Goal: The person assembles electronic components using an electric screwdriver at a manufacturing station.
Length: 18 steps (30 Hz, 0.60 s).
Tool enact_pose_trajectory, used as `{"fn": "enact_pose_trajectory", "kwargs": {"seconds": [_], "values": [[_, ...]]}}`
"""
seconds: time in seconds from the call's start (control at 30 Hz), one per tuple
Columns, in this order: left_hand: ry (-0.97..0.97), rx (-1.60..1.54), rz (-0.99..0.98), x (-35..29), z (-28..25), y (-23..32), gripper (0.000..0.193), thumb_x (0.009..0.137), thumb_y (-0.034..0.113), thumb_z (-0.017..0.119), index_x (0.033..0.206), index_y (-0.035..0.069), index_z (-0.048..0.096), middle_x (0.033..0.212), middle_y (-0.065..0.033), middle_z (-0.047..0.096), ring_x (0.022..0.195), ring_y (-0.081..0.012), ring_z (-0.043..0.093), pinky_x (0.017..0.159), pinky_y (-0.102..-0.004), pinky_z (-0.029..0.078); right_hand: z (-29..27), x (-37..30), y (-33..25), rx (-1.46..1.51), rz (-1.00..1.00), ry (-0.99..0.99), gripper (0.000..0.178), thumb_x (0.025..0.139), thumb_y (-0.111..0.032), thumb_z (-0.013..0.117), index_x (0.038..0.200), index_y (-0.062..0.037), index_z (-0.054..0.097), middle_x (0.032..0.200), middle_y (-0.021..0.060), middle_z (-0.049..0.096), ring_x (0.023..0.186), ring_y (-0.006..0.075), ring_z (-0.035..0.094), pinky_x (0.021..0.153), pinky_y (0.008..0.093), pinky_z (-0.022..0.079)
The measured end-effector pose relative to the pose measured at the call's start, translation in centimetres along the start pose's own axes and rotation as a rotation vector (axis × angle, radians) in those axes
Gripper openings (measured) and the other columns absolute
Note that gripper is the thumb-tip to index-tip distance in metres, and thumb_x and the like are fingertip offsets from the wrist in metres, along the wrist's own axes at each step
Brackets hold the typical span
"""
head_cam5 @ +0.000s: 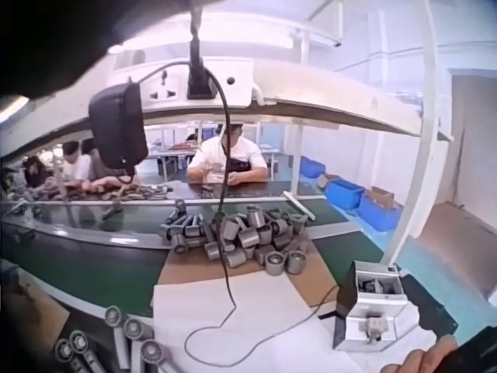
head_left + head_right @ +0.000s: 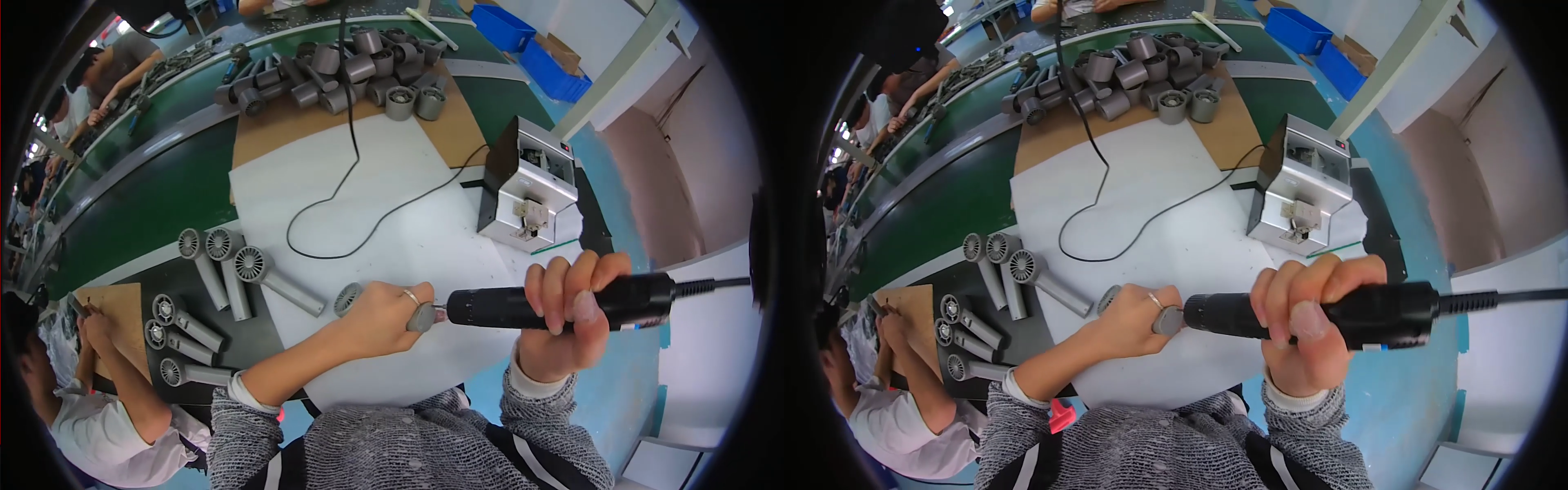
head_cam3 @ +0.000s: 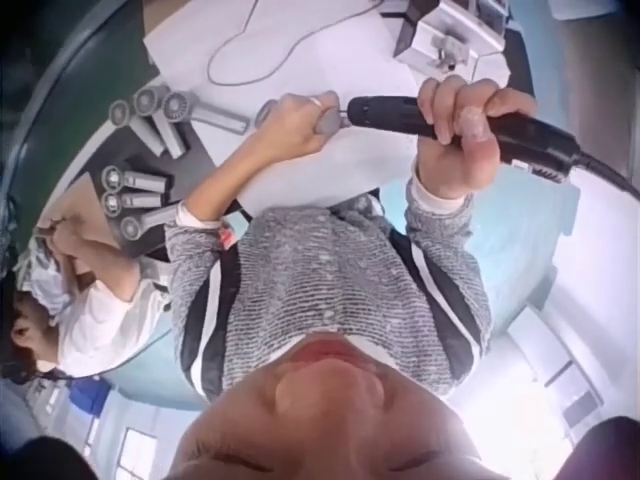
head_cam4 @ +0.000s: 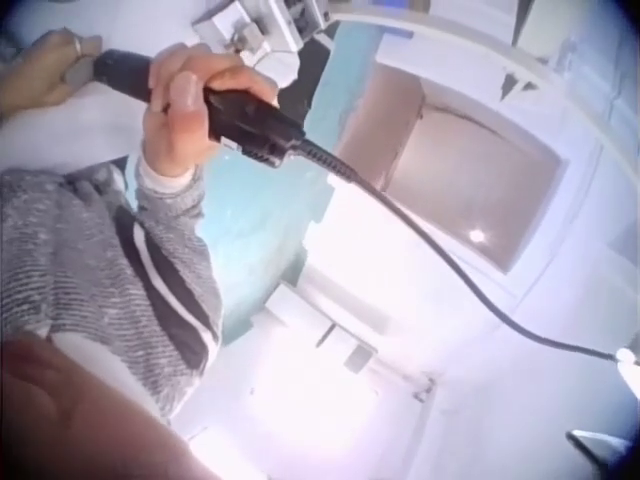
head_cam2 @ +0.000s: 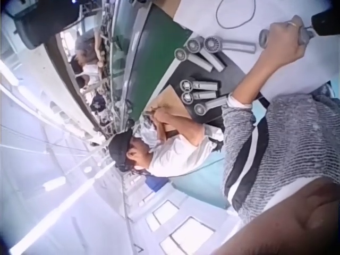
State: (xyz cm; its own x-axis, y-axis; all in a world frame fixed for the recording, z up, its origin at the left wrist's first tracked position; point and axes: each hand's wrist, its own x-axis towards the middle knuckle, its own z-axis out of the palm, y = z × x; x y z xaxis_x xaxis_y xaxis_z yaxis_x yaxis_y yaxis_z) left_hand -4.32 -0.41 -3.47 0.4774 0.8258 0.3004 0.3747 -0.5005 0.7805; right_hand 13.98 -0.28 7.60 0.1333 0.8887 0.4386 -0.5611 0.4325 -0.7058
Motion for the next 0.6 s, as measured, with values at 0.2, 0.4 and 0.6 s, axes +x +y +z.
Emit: {"fn": "enact_pose_trajectory", "kwargs": {"seconds": [0.2, 0.4, 0.6], "values": [[-0.094, 0.236, 0.108, 0.1, -1.4, 1.0, 0.035, 0.082, 0.036, 0.072, 0.088, 0.005, 0.057, 0.062, -0.0104, 0.057, 0.057, -0.0306, 0.06, 0.051, -0.0391, 0.047, -1.4, 0.7, -0.4, 0.055, 0.016, -0.09, 0.019, 0.081, -0.006, 0.055, 0.093, -0.0078, 0.04, 0.069, -0.0015, 0.038, 0.052, 0.0059, 0.037, 0.053, 0.0229, 0.034], [-0.298, 0.702, 0.184, -1.0, -8.9, -3.9, 0.053, 0.069, 0.05, 0.075, 0.097, 0.007, 0.061, 0.084, -0.0105, 0.059, 0.084, -0.0262, 0.06, 0.071, -0.0394, 0.048, -7.2, 3.2, -2.4, -0.022, -0.152, -0.042, 0.014, 0.085, -0.004, 0.055, 0.093, -0.0047, 0.043, 0.073, 0.0005, 0.037, 0.057, 0.0068, 0.036, 0.056, 0.0228, 0.032], [0.084, 0.415, -0.063, 6.0, -15.9, -10.6, 0.035, 0.07, 0.026, 0.078, 0.091, 0.004, 0.062, 0.095, -0.0134, 0.06, 0.094, -0.0339, 0.059, 0.084, -0.0399, 0.048, -14.8, 4.9, -6.1, -0.178, -0.274, 0.065, 0.019, 0.086, -0.006, 0.059, 0.101, -0.0057, 0.046, 0.076, 0.001, 0.038, 0.067, 0.01, 0.039, 0.068, 0.0273, 0.034]]}}
